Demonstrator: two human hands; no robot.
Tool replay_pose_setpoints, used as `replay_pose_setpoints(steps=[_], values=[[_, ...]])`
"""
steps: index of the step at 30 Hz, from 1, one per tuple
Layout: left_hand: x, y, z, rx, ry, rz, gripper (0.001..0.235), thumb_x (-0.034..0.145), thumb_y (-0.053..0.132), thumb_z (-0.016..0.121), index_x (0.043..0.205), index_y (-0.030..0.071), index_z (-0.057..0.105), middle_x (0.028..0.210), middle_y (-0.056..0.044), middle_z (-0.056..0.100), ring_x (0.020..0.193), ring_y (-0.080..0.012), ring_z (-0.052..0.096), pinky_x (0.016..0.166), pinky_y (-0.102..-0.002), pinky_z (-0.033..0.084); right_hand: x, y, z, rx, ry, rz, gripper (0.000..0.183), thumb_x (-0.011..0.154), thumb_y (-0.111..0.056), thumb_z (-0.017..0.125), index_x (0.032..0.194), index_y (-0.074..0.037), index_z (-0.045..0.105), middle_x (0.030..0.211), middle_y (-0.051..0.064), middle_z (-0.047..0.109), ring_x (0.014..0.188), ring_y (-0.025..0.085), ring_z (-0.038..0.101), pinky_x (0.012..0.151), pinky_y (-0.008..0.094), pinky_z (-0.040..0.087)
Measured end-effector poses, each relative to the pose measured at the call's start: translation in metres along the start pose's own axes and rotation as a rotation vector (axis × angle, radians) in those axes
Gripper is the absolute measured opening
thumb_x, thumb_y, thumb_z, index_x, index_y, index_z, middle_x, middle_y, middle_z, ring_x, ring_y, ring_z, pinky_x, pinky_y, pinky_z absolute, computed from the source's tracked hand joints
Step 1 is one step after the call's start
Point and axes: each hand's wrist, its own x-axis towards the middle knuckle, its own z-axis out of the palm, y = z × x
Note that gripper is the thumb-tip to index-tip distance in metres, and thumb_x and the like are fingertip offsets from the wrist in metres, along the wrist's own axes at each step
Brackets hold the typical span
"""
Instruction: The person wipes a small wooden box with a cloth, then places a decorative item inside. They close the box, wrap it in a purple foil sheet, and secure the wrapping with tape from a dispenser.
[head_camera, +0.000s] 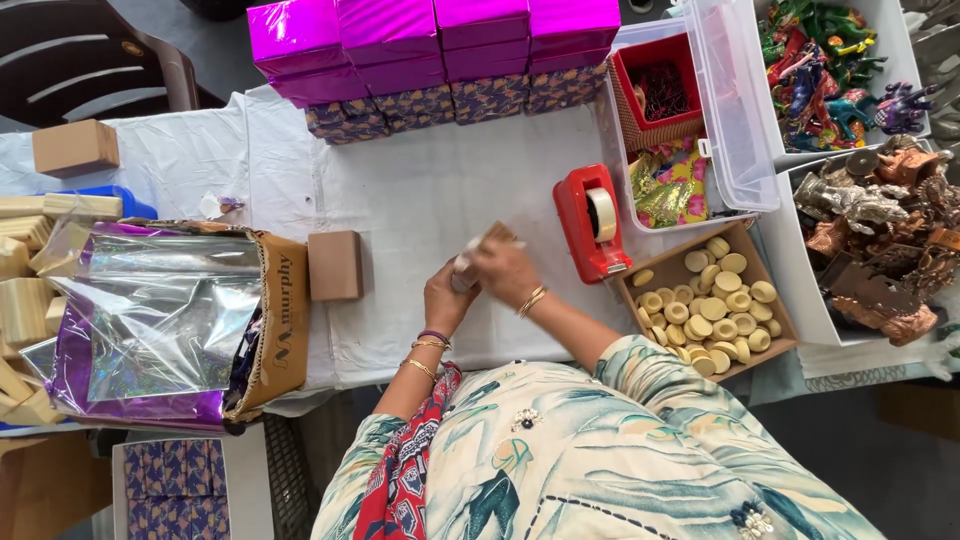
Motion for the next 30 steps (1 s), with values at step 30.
replay_pose_setpoints(steps=[30], values=[[-0.001, -0.001, 0.0, 0.083, -0.04, -0.04, 0.054, 0.071, 0.025, 0.088, 0.121, 0.016, 0.07, 0.105, -0.013, 0.076, 0.095, -0.0337, 0.073, 0.08, -0.041, 0.058, 0.004, 0.029, 0.003, -0.061, 0.014, 0.2, 0.019, 0.088, -0.01, 0.068, 0.106, -0.014, 0.075, 0.104, 0.008, 0.068, 0.085, 0.03, 0.069, 0.072, 0.042, 0.057]])
